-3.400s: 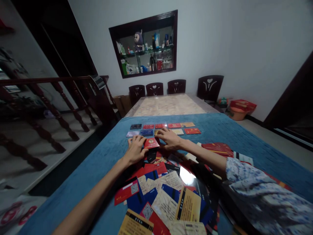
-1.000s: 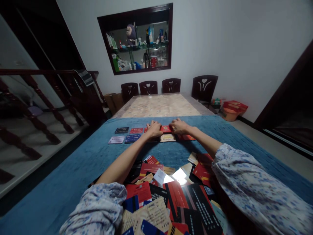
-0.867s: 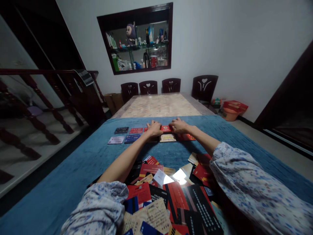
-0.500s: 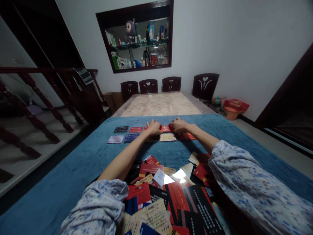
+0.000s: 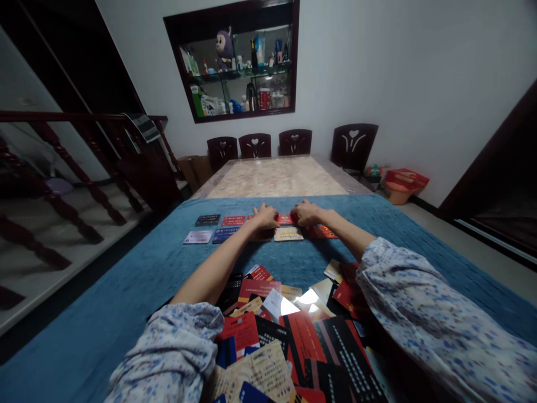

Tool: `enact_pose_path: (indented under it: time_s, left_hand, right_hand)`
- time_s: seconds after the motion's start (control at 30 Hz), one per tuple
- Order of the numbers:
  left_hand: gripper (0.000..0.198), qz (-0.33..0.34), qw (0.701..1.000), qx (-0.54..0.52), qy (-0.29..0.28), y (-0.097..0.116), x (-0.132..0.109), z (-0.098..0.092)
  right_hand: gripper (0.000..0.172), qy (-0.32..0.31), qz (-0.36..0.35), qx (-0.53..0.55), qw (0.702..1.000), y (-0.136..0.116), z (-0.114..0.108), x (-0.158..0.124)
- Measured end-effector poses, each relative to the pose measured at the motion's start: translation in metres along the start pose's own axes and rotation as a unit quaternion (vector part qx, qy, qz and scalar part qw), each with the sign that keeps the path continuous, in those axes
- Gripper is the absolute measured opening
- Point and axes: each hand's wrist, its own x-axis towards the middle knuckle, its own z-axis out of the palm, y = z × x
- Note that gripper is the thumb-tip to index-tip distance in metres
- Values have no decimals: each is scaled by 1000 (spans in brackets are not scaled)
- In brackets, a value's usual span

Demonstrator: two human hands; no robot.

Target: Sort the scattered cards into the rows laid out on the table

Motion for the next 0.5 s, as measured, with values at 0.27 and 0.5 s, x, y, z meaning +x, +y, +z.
enact_pose_path:
  time_s: [0.27, 0.5]
  left_hand:
    - [27, -2, 1000, 1, -4, 1, 0, -1]
    - [28, 18, 1000, 8, -12, 0, -3, -3]
  right_hand:
    - [41, 2, -9, -2, 1000, -2, -5, -4]
    - [43, -1, -5, -15, 1000, -4, -4, -3]
